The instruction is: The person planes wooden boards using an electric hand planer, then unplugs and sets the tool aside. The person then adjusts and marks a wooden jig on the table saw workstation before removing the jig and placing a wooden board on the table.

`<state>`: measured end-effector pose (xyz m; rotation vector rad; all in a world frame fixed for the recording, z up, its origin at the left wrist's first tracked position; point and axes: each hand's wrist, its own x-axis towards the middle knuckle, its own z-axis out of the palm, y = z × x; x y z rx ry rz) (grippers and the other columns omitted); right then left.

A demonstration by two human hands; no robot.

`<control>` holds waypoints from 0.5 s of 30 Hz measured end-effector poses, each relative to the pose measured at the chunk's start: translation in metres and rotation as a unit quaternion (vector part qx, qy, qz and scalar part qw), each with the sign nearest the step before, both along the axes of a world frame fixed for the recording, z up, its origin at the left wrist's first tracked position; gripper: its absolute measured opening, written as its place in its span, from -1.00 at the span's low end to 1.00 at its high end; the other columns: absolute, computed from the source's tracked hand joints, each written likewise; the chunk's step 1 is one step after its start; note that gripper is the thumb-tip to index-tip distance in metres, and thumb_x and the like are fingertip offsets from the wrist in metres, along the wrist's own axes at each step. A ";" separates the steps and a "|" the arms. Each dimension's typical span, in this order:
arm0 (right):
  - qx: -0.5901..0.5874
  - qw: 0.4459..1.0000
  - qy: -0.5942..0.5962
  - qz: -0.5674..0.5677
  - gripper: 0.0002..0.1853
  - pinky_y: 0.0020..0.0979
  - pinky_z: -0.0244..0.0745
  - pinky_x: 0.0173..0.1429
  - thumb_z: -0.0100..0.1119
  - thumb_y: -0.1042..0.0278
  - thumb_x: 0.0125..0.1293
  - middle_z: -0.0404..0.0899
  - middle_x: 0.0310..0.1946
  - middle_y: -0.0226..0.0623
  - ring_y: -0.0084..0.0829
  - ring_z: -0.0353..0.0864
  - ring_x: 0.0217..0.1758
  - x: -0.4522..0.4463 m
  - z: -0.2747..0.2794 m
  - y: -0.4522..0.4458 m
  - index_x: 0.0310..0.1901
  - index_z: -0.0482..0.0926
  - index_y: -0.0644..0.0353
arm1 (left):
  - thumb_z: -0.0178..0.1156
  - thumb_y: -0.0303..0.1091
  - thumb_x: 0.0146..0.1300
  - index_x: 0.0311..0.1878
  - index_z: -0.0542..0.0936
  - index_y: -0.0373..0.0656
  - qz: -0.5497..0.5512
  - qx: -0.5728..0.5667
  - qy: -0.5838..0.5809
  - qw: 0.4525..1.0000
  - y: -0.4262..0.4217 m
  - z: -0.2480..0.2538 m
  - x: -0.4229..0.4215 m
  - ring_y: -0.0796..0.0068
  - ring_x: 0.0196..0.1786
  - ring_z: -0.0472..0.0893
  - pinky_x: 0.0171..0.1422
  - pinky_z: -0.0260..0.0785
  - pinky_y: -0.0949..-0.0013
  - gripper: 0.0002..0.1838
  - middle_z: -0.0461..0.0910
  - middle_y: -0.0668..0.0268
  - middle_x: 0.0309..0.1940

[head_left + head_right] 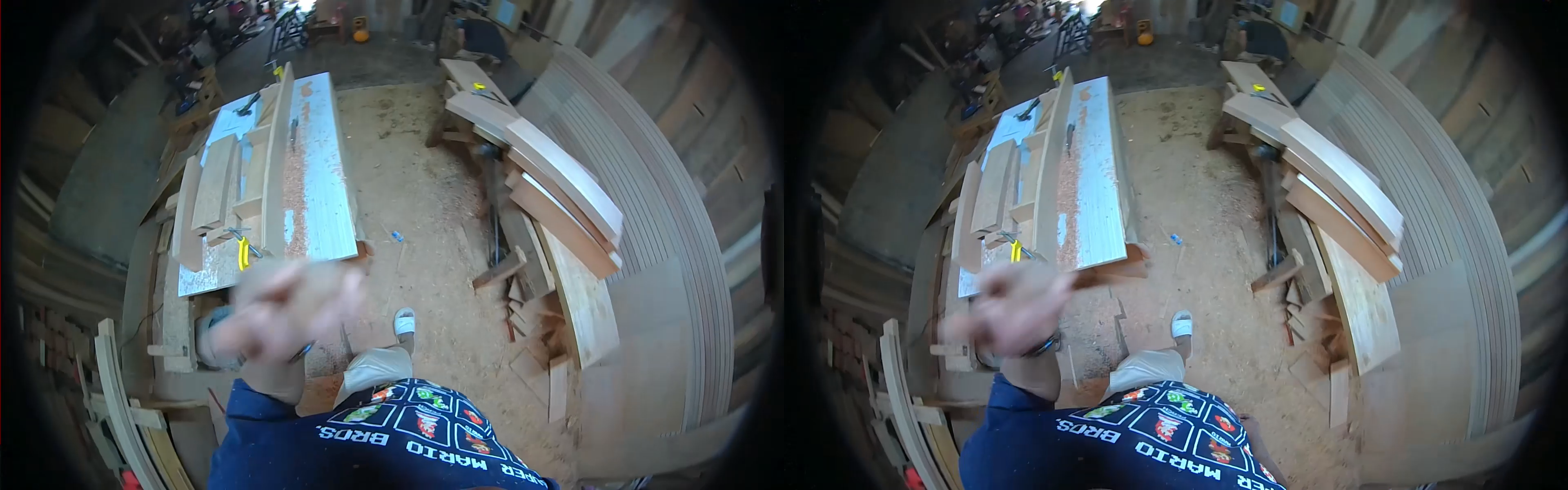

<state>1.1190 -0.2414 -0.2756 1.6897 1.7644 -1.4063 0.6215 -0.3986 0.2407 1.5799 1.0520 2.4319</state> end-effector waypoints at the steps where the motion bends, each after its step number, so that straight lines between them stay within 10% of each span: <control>1: 0.015 1.000 0.009 0.018 -0.60 -0.38 0.58 -0.07 0.41 0.09 0.13 0.74 -0.24 -0.14 -0.34 0.73 -0.17 -0.012 0.001 0.028 -0.13 0.70 0.24 | 0.03 -0.04 0.48 0.31 0.36 -0.45 0.028 -0.094 -0.032 0.995 0.019 -0.023 -0.019 0.35 -0.09 0.68 0.07 0.52 0.29 -0.38 0.70 0.09 -0.17; 6: 0.048 0.995 0.065 0.066 -0.76 -0.33 0.59 -0.15 0.26 0.27 0.22 0.71 -0.34 -0.18 -0.42 0.67 -0.29 -0.033 -0.018 0.143 -0.19 0.67 0.26 | 0.19 -0.11 0.32 0.17 0.54 -0.31 0.141 -0.608 -0.074 0.778 0.107 -0.222 -0.083 0.34 -0.01 0.68 0.11 0.48 0.31 -0.50 0.70 0.15 -0.09; 11: 0.056 0.992 0.088 -0.065 -0.89 -0.42 0.48 -0.41 0.05 0.50 0.29 0.59 -0.41 -0.30 -0.43 0.60 -0.44 -0.210 0.167 0.203 -0.20 0.56 0.21 | 0.25 -0.07 0.22 0.10 0.54 -0.26 0.191 -0.755 0.108 0.617 0.132 -0.314 -0.142 0.01 0.03 0.63 0.16 0.46 0.05 -0.49 0.64 -0.01 -0.03; 15: 0.022 0.982 0.188 0.001 -0.85 -0.45 0.47 -0.39 0.03 0.49 0.30 0.56 -0.40 -0.33 -0.44 0.60 -0.41 -0.224 0.108 0.256 -0.14 0.55 0.19 | 0.25 -0.10 0.21 0.04 0.54 -0.27 0.231 -0.775 0.075 0.584 0.133 -0.292 -0.195 0.01 0.10 0.58 0.19 0.45 0.07 -0.53 0.59 -0.02 0.02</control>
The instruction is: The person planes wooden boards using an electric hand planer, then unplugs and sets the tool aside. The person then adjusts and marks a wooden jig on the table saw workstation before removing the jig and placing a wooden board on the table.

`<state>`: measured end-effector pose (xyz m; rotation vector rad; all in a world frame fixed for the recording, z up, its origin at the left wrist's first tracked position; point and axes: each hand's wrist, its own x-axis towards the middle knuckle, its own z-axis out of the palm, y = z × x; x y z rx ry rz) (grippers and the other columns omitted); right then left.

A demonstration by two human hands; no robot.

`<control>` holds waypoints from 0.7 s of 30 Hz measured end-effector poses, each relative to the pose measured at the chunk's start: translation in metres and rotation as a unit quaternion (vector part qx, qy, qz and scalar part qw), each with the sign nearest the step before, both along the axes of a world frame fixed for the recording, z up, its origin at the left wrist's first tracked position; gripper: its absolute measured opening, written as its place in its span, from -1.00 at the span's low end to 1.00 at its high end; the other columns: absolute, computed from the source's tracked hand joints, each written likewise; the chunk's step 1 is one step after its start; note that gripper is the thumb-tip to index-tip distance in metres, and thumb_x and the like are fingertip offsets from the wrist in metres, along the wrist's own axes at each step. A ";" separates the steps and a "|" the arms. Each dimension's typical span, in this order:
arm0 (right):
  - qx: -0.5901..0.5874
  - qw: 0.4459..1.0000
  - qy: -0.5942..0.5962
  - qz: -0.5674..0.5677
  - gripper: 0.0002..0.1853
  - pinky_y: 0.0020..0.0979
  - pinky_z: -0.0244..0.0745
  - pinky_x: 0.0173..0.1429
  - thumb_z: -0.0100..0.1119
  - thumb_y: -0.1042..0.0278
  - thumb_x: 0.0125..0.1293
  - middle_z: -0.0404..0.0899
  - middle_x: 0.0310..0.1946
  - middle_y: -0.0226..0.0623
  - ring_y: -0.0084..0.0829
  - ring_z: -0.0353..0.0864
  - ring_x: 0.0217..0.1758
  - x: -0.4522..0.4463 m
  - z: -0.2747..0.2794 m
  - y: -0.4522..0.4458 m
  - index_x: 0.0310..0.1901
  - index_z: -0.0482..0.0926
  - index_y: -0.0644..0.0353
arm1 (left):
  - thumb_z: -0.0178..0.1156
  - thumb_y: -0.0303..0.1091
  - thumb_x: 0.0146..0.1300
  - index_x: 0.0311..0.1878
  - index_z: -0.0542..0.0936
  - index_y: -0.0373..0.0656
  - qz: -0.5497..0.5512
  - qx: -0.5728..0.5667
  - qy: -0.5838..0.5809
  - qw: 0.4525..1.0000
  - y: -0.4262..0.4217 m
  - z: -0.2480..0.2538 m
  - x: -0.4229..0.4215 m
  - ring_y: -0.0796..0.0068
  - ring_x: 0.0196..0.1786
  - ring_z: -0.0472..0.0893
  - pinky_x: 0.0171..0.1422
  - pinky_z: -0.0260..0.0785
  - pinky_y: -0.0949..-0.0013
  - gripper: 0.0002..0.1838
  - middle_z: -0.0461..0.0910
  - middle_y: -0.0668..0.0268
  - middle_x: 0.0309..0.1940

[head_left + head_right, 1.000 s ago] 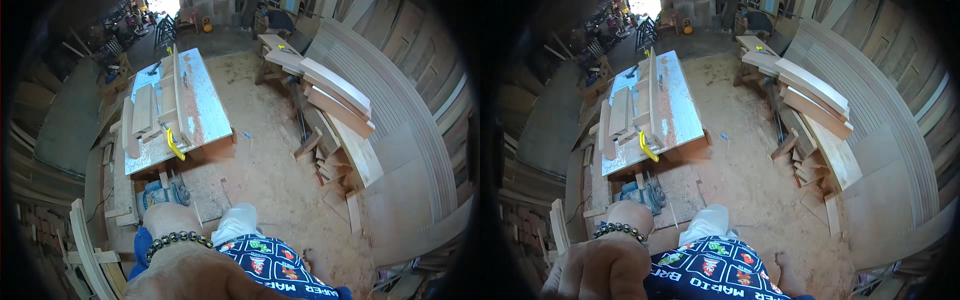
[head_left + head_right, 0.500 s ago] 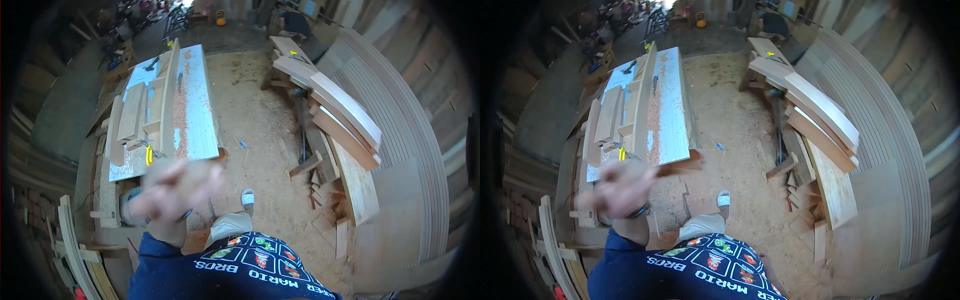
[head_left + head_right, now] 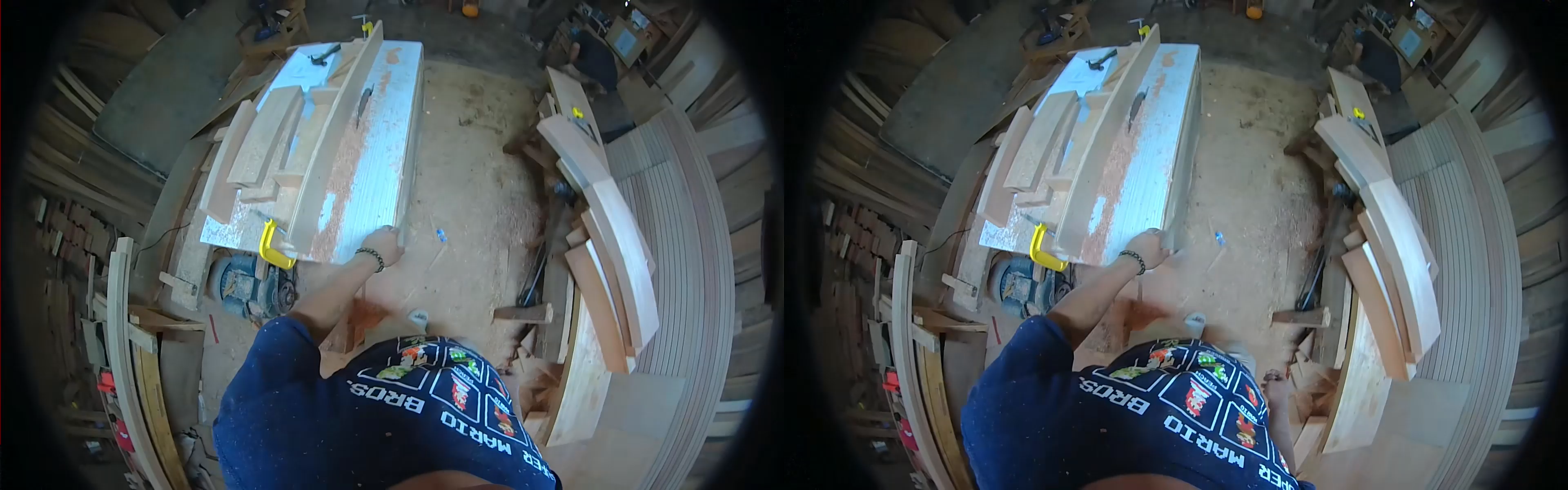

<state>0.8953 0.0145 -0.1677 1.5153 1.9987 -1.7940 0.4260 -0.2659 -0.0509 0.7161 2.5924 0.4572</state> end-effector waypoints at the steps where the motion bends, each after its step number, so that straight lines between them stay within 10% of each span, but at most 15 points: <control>1: -0.052 0.997 0.055 -0.019 -0.84 -0.41 0.52 -0.32 0.03 0.43 0.30 0.63 -0.40 -0.29 -0.40 0.64 -0.37 0.015 -0.067 0.018 -0.16 0.60 0.16 | 0.25 -0.10 0.20 0.05 0.55 -0.27 0.015 -0.005 0.023 1.000 -0.004 0.002 -0.011 0.02 0.13 0.56 0.21 0.44 0.09 -0.52 0.56 -0.02 0.06; 6: 0.137 0.933 -0.049 0.329 -0.79 -0.43 0.54 0.03 0.11 0.22 0.28 0.72 -0.25 -0.27 -0.34 0.70 -0.17 -0.018 -0.162 0.078 -0.16 0.68 0.04 | 0.29 -0.03 0.17 0.16 0.49 -0.20 0.091 -0.064 0.059 0.992 -0.022 -0.015 -0.043 0.06 0.29 0.43 0.35 0.31 0.09 -0.42 0.45 0.03 0.19; 10: 0.353 0.689 0.011 0.633 -0.61 -0.41 0.53 0.18 0.20 0.07 0.13 0.67 0.02 -0.33 -0.28 0.69 -0.03 -0.097 -0.109 0.115 -0.04 0.68 0.04 | 0.31 -0.02 0.16 0.21 0.44 -0.18 0.121 -0.088 0.053 0.987 -0.028 -0.030 -0.037 0.08 0.33 0.37 0.34 0.28 0.01 -0.37 0.38 0.05 0.25; 11: 0.263 0.793 -0.044 0.548 -0.56 -0.38 0.54 0.17 0.22 0.04 0.08 0.68 0.01 -0.31 -0.27 0.69 -0.02 -0.134 -0.045 0.108 -0.03 0.68 0.06 | 0.31 -0.02 0.16 0.22 0.43 -0.19 0.131 -0.086 0.059 0.986 -0.027 -0.026 -0.034 0.07 0.32 0.38 0.34 0.28 -0.01 -0.35 0.36 0.05 0.25; 13: 0.221 0.802 -0.132 0.538 -0.54 -0.30 0.58 0.11 0.23 0.00 0.08 0.67 -0.02 -0.17 -0.25 0.70 -0.01 -0.194 0.019 0.111 -0.05 0.67 0.12 | 0.31 -0.01 0.16 0.21 0.44 -0.20 0.144 -0.097 0.049 0.984 -0.021 -0.018 -0.035 0.07 0.31 0.39 0.32 0.30 0.00 -0.36 0.38 0.04 0.24; 15: 0.164 0.910 -0.075 0.373 -0.59 -0.29 0.60 0.08 0.22 0.02 0.18 0.68 -0.12 -0.04 -0.20 0.72 -0.08 -0.230 -0.004 0.133 -0.10 0.66 0.18 | 0.31 0.00 0.16 0.19 0.46 -0.20 0.159 -0.105 0.042 0.981 -0.013 -0.012 -0.044 0.06 0.30 0.41 0.29 0.33 0.01 -0.37 0.39 0.04 0.22; 18: 0.247 0.821 0.056 0.511 -0.64 -0.29 0.63 -0.04 0.18 0.07 0.29 0.70 -0.30 -0.05 -0.24 0.73 -0.17 -0.298 0.010 0.167 -0.14 0.65 0.24 | 0.23 0.07 0.21 0.18 0.54 -0.20 0.218 -0.172 -0.065 0.958 0.016 0.014 -0.061 0.11 0.31 0.44 0.24 0.42 0.09 -0.39 0.43 0.01 0.23; 21: 0.075 0.934 0.076 0.340 -0.65 -0.33 0.58 -0.17 0.14 0.10 0.35 0.66 -0.44 -0.15 -0.38 0.70 -0.29 -0.373 0.001 0.186 -0.20 0.62 0.29 | 0.15 0.08 0.27 0.21 0.54 -0.19 0.202 -0.211 -0.071 0.954 0.048 0.035 -0.078 0.13 0.33 0.43 0.32 0.38 0.12 -0.40 0.42 0.00 0.28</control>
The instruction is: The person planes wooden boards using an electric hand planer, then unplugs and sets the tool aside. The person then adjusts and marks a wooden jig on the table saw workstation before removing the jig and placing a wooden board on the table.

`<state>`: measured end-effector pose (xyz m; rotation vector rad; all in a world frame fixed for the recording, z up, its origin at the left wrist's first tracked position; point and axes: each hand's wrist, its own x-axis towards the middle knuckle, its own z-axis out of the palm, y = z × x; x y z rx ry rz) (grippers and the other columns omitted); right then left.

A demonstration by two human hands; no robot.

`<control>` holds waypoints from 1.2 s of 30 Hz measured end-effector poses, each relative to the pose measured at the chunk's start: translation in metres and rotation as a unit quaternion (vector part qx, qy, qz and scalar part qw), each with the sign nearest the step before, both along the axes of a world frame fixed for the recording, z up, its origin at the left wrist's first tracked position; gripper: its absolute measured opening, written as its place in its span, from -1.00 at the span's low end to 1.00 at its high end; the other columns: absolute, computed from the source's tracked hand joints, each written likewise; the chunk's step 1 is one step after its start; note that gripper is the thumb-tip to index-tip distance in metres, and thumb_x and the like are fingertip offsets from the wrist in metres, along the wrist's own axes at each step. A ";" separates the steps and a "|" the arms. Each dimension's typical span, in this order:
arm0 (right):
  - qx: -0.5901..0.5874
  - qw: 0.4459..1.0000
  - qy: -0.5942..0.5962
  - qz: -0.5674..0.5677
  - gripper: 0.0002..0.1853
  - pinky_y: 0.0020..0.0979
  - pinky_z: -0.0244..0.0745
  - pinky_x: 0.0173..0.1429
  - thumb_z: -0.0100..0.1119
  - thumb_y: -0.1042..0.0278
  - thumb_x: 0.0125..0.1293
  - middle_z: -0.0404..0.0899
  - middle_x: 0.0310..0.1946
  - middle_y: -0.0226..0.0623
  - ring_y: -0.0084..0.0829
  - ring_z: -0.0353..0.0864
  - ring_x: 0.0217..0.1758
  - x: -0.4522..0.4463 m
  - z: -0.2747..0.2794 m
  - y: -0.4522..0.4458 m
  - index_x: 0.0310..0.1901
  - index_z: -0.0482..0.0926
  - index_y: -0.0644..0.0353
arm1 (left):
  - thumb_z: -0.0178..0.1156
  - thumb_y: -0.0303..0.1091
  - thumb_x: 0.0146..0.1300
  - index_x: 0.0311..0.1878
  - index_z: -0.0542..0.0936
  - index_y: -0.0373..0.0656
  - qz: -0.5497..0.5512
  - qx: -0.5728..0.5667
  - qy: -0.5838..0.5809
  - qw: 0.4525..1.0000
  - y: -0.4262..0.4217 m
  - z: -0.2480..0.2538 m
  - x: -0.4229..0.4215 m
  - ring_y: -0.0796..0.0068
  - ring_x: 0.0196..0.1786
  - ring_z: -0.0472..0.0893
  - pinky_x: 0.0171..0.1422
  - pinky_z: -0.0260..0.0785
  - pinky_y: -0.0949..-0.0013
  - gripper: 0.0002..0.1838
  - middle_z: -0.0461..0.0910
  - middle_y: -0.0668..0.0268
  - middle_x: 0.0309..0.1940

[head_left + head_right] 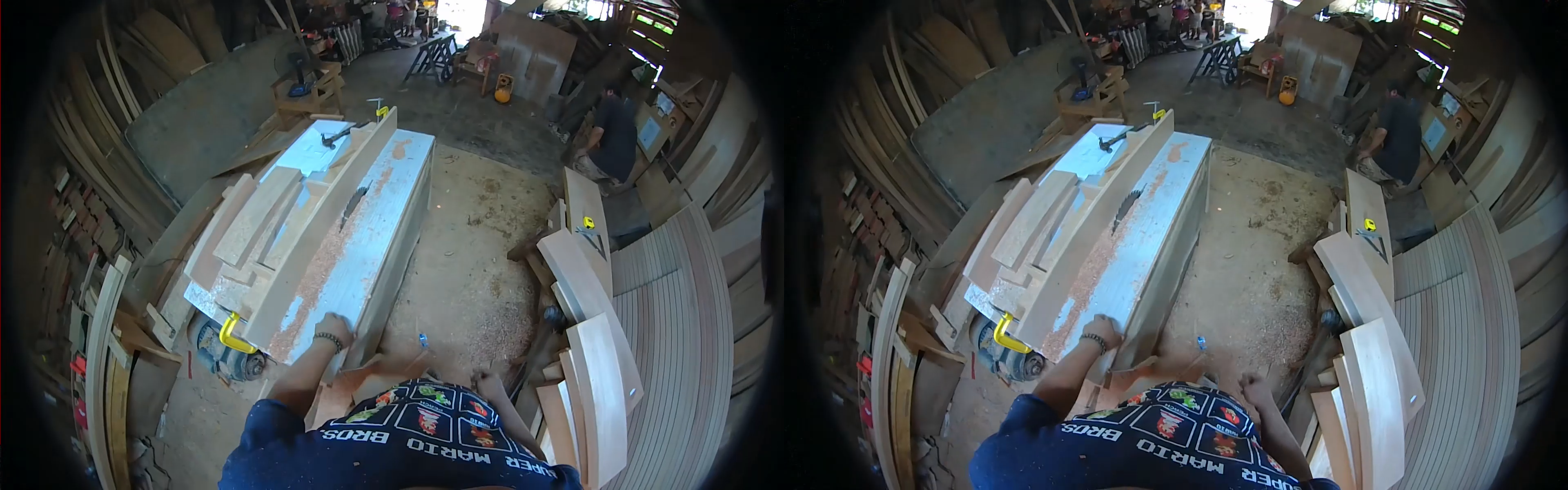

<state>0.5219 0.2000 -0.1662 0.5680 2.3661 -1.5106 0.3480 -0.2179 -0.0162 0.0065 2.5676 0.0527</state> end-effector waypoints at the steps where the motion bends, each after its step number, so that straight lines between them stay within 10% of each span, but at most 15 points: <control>1: 0.064 0.998 -0.013 0.015 -0.64 -0.33 0.55 -0.20 0.12 0.09 0.37 0.65 -0.43 -0.16 -0.43 0.68 -0.32 -0.028 0.056 -0.009 -0.21 0.62 0.30 | 0.08 0.04 0.31 0.21 0.54 -0.17 0.009 0.011 0.023 1.000 0.004 -0.022 -0.012 0.13 0.34 0.43 0.36 0.36 0.12 -0.43 0.43 0.01 0.28; 5: 0.105 0.987 0.014 0.122 -0.82 -0.34 0.52 -0.27 0.08 0.38 0.35 0.61 -0.41 -0.28 -0.43 0.60 -0.38 -0.098 0.010 0.026 -0.15 0.63 0.23 | 0.21 0.02 0.18 -0.06 0.69 -0.09 -0.038 0.039 0.074 0.996 0.034 -0.051 -0.045 0.03 0.14 0.55 0.24 0.44 0.11 -0.58 0.61 0.01 0.01; 7: 0.017 0.997 -0.024 0.074 -0.75 -0.37 0.51 -0.28 0.08 0.34 0.35 0.65 -0.37 -0.26 -0.46 0.61 -0.37 -0.120 0.006 0.025 -0.06 0.62 0.27 | 0.31 0.01 0.12 0.16 0.56 -0.02 0.033 0.069 0.113 0.991 0.053 -0.034 -0.049 0.07 0.14 0.56 0.23 0.45 0.10 -0.44 0.46 0.01 0.20; 9: 0.009 0.995 -0.044 0.088 -0.73 -0.39 0.50 -0.28 0.07 0.31 0.36 0.66 -0.36 -0.27 -0.48 0.61 -0.37 -0.132 0.038 0.016 -0.05 0.61 0.28 | 0.12 -0.10 0.26 0.12 0.52 -0.32 0.032 0.108 0.111 0.987 0.056 -0.040 -0.071 -0.01 0.14 0.52 0.24 0.39 0.06 -0.49 0.42 -0.08 0.22; 15: 0.001 0.976 -0.116 0.182 -0.68 -0.39 0.52 -0.18 0.08 0.29 0.35 0.66 -0.34 -0.28 -0.45 0.62 -0.31 -0.160 -0.001 0.040 0.05 0.61 0.26 | -0.06 -0.21 0.34 0.14 0.53 -0.24 0.073 -0.006 0.239 0.968 0.038 -0.053 -0.167 0.03 0.15 0.56 0.25 0.38 0.02 -0.58 0.55 -0.02 0.09; 18: 0.099 0.946 -0.032 0.306 -0.66 -0.29 0.57 -0.15 0.18 0.16 0.29 0.71 -0.24 -0.11 -0.32 0.72 -0.30 -0.176 -0.017 0.061 -0.04 0.67 0.22 | -0.07 -0.24 0.35 0.11 0.53 -0.23 0.213 0.112 0.217 0.946 0.021 -0.008 -0.220 -0.02 0.14 0.56 0.28 0.36 0.02 -0.62 0.57 -0.08 0.03; 21: 0.127 0.919 -0.026 0.372 -0.69 -0.29 0.53 0.03 0.17 0.12 0.27 0.72 -0.17 -0.21 -0.27 0.69 -0.07 -0.191 -0.158 0.111 -0.08 0.70 0.11 | -0.03 -0.26 0.36 0.18 0.46 -0.20 0.246 0.181 0.280 0.910 0.000 -0.045 -0.257 -0.10 0.20 0.51 0.32 0.32 0.01 -0.62 0.53 -0.12 0.13; 23: 0.023 0.877 0.288 0.384 -0.68 -0.28 0.51 0.06 0.19 0.15 0.24 0.71 -0.14 -0.15 -0.23 0.68 -0.05 -0.207 -0.264 0.155 -0.06 0.70 0.11 | 0.01 -0.24 0.34 0.45 0.17 -0.15 0.227 0.181 0.265 0.919 -0.004 -0.039 -0.262 -0.12 0.25 0.48 0.35 0.29 -0.01 -0.38 0.46 -0.13 0.23; 24: 0.061 0.933 -0.030 0.353 -0.68 -0.26 0.52 0.06 0.20 0.16 0.23 0.71 -0.12 -0.13 -0.21 0.68 -0.04 -0.210 -0.231 0.154 -0.06 0.71 0.12 | 0.03 -0.26 0.33 0.49 0.10 -0.17 0.217 0.178 0.271 0.921 -0.011 -0.060 -0.270 -0.11 0.24 0.48 0.36 0.29 0.01 -0.31 0.45 -0.11 0.24; 26: 0.151 0.911 -0.067 0.379 -0.65 -0.24 0.52 0.06 0.20 0.12 0.23 0.70 -0.09 -0.08 -0.15 0.68 -0.02 -0.233 -0.159 0.143 -0.05 0.71 0.14 | 0.07 -0.25 0.32 0.48 0.12 -0.16 0.232 0.184 0.300 0.907 -0.018 -0.098 -0.272 -0.08 0.18 0.52 0.32 0.31 0.04 -0.31 0.50 -0.06 0.19; 27: 0.174 0.928 -0.110 0.309 -0.61 -0.21 0.53 0.06 0.19 0.03 0.24 0.70 -0.13 -0.04 -0.11 0.69 -0.04 -0.250 -0.038 0.105 -0.08 0.72 0.15 | 0.07 -0.25 0.32 0.48 0.12 -0.16 0.229 0.187 0.304 0.906 -0.016 -0.102 -0.270 -0.08 0.18 0.52 0.32 0.31 0.04 -0.31 0.50 -0.06 0.19; 36: 0.184 0.927 -0.142 0.294 -0.59 -0.20 0.55 0.05 0.12 -0.06 0.23 0.71 -0.19 -0.09 -0.10 0.71 -0.10 -0.319 0.003 0.082 -0.14 0.73 0.07 | 0.11 -0.38 0.29 0.23 0.48 -0.15 0.185 0.072 0.433 0.879 -0.029 -0.120 -0.233 0.12 0.04 0.60 0.14 0.42 0.10 -0.58 0.61 0.14 0.03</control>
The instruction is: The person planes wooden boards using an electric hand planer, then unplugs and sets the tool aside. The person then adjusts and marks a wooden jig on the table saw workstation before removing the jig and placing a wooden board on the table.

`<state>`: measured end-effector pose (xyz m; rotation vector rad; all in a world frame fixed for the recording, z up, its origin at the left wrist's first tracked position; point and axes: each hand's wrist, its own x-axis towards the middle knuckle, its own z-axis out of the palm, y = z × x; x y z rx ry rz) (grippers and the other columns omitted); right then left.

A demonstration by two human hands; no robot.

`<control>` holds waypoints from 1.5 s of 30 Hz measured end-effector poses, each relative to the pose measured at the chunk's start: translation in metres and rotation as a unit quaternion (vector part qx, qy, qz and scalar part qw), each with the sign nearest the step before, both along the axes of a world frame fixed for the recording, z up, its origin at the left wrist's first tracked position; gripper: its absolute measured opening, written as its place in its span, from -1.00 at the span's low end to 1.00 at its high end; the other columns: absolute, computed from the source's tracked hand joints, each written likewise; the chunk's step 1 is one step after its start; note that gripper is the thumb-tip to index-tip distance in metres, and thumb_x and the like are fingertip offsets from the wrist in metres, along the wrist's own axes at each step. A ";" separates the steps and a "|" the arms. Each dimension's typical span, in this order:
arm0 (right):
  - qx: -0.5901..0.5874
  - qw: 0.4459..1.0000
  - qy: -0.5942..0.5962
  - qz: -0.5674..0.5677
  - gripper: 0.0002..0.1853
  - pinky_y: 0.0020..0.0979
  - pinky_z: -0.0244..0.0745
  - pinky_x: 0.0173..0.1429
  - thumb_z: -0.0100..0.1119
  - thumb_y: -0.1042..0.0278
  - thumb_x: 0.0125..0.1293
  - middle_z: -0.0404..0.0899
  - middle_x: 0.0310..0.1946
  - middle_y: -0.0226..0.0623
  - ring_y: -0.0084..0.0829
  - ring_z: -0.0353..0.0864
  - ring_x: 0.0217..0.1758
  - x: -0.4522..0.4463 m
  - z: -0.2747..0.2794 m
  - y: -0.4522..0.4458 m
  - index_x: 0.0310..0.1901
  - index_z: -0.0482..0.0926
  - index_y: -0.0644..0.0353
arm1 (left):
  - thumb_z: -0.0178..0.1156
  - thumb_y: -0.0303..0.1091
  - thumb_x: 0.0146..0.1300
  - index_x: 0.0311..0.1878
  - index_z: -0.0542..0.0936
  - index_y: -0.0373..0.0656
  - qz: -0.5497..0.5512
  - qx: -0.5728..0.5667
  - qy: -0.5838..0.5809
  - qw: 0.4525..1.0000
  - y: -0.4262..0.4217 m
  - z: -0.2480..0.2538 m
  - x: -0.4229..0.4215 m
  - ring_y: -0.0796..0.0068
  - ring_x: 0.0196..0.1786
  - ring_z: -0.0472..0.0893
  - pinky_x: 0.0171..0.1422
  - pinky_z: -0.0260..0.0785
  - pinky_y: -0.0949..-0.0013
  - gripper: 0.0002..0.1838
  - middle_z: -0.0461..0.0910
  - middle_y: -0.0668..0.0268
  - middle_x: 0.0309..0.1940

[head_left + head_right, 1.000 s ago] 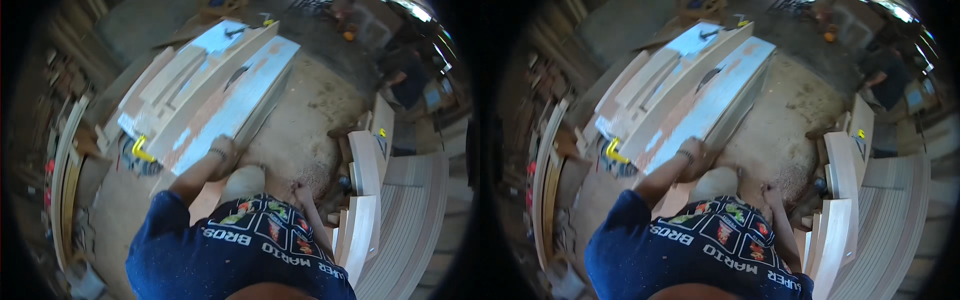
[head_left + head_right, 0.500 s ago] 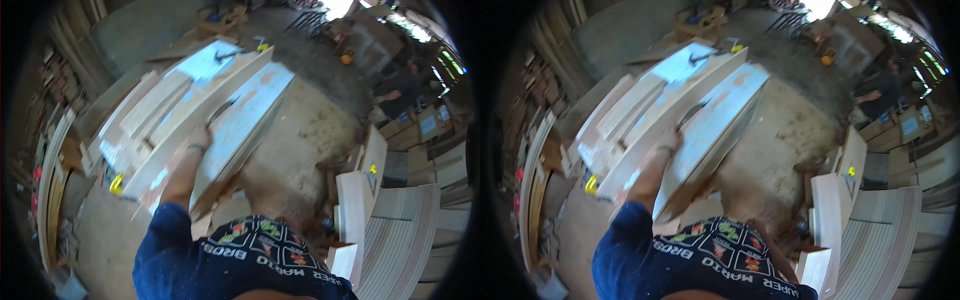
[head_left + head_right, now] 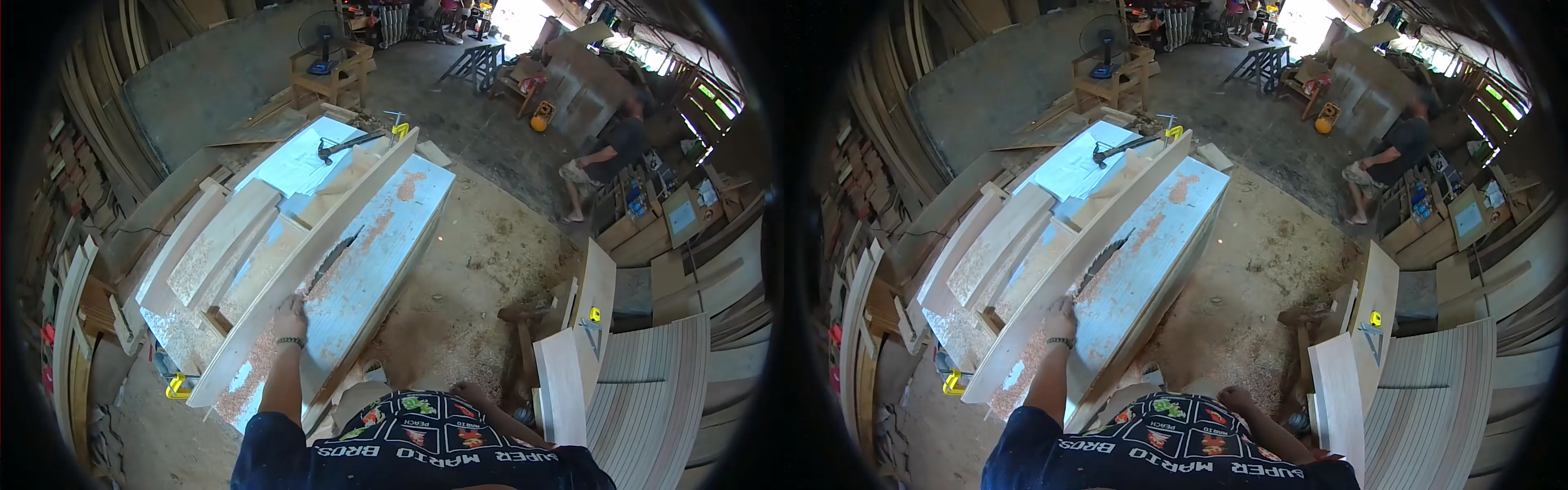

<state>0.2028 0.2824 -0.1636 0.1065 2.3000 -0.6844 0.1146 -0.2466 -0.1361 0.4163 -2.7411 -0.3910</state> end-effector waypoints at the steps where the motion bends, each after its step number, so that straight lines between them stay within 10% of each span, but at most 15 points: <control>1: 0.003 1.000 0.012 0.021 -0.59 -0.21 0.56 0.04 0.12 -0.06 0.23 0.71 -0.20 -0.09 -0.11 0.71 -0.11 -0.006 -0.003 -0.001 -0.14 0.73 0.07 | 0.10 -0.41 0.28 0.12 0.55 -0.15 -0.030 0.006 0.019 0.999 -0.004 0.001 0.007 0.13 0.05 0.60 0.14 0.42 0.12 -0.67 0.62 0.17 0.02; 8: 0.007 0.997 -0.065 0.051 -0.58 -0.20 0.55 0.08 0.13 -0.04 0.24 0.71 -0.18 -0.05 -0.10 0.71 -0.08 -0.054 0.006 -0.015 -0.09 0.72 0.10 | 0.12 -0.43 0.23 -0.01 0.63 -0.17 -0.053 -0.012 0.024 0.998 -0.037 0.031 0.110 0.11 0.02 0.62 0.18 0.44 0.15 -0.73 0.62 0.17 0.06; 14: 0.045 0.989 -0.069 0.127 -0.53 -0.24 0.50 0.16 0.14 -0.04 0.26 0.69 -0.07 -0.05 -0.09 0.67 0.02 -0.092 -0.005 -0.014 0.00 0.68 0.16 | -0.01 -0.31 0.29 0.13 0.60 -0.09 0.291 -0.099 -0.186 0.933 -0.088 0.025 0.345 0.25 0.17 0.53 0.39 0.23 0.20 -0.61 0.60 0.33 0.17; 16: 0.038 0.850 0.080 0.520 -0.70 -0.17 0.56 0.06 0.14 0.07 0.22 0.69 -0.23 -0.14 -0.09 0.67 -0.08 -0.106 -0.027 -0.008 -0.23 0.68 0.11 | -0.01 -0.28 0.33 0.14 0.59 -0.13 0.473 -0.022 -0.236 0.849 -0.083 0.020 0.418 0.22 0.13 0.57 0.29 0.31 0.18 -0.62 0.61 0.26 0.14; 18: -0.010 0.813 0.115 0.571 -0.74 -0.14 0.56 0.04 0.11 0.09 0.22 0.66 -0.28 -0.15 -0.11 0.66 -0.06 -0.115 -0.058 0.003 -0.32 0.63 0.10 | -0.01 -0.26 0.36 0.15 0.59 -0.16 0.575 0.041 -0.303 0.759 -0.065 0.007 0.491 0.19 0.09 0.60 0.20 0.39 0.17 -0.62 0.62 0.20 0.11; 21: 0.023 0.938 0.030 0.345 -0.65 -0.11 0.51 0.10 0.12 0.00 0.27 0.68 -0.13 -0.08 -0.04 0.65 -0.02 -0.126 -0.042 -0.018 -0.19 0.71 0.09 | -0.02 -0.23 0.41 0.15 0.58 -0.21 0.601 0.098 -0.292 0.737 -0.036 -0.017 0.534 0.14 0.04 0.65 0.06 0.50 0.14 -0.62 0.63 0.09 0.07; 24: 0.042 0.970 0.022 0.240 -0.62 -0.12 0.51 0.09 0.14 0.00 0.26 0.68 -0.13 -0.05 -0.03 0.66 -0.03 -0.144 -0.018 -0.039 -0.12 0.71 0.11 | 0.05 -0.15 0.42 0.06 0.63 -0.16 0.421 0.086 -0.065 0.900 -0.013 -0.016 0.453 0.10 -0.11 0.69 -0.01 0.52 0.13 -0.65 0.69 0.03 -0.14; 25: 0.034 0.966 0.045 0.252 -0.62 -0.13 0.52 0.08 0.14 0.01 0.26 0.68 -0.13 -0.04 -0.03 0.67 -0.04 -0.152 -0.016 -0.045 -0.10 0.70 0.12 | 0.09 -0.16 0.40 -0.02 0.65 -0.13 0.415 0.208 -0.085 0.881 0.004 0.024 0.388 0.08 -0.13 0.67 -0.07 0.51 0.14 -0.70 0.69 0.07 -0.19; 29: 0.005 0.969 0.118 0.219 -0.62 -0.16 0.54 0.06 0.13 0.06 0.27 0.69 -0.16 0.00 -0.08 0.68 -0.06 -0.178 -0.014 -0.074 -0.03 0.68 0.12 | 0.17 -0.08 0.31 0.10 0.56 -0.30 0.268 0.052 -0.090 0.958 0.021 0.066 0.231 -0.04 0.01 0.60 0.10 0.47 0.10 -0.52 0.61 -0.04 -0.02; 35: -0.005 0.973 0.056 0.225 -0.62 -0.20 0.55 0.05 0.13 0.11 0.29 0.69 -0.15 -0.02 -0.15 0.69 -0.04 -0.219 0.008 -0.098 0.03 0.65 0.14 | 0.06 0.15 0.32 0.44 0.00 -0.57 0.444 0.071 -0.173 0.876 0.068 0.018 0.097 -0.16 0.59 -0.16 0.59 -0.36 -0.19 -0.02 -0.05 -0.25 0.50; 45: 0.012 0.943 0.044 0.329 -0.58 -0.19 0.52 0.13 0.15 0.04 0.27 0.69 -0.08 -0.07 -0.02 0.66 0.01 -0.318 -0.015 0.005 0.00 0.66 0.16 | -0.07 0.28 0.34 0.47 -0.04 -0.52 0.423 0.107 -0.099 0.894 0.155 -0.002 -0.067 -0.25 0.57 -0.14 0.59 -0.35 -0.17 0.02 -0.08 -0.28 0.50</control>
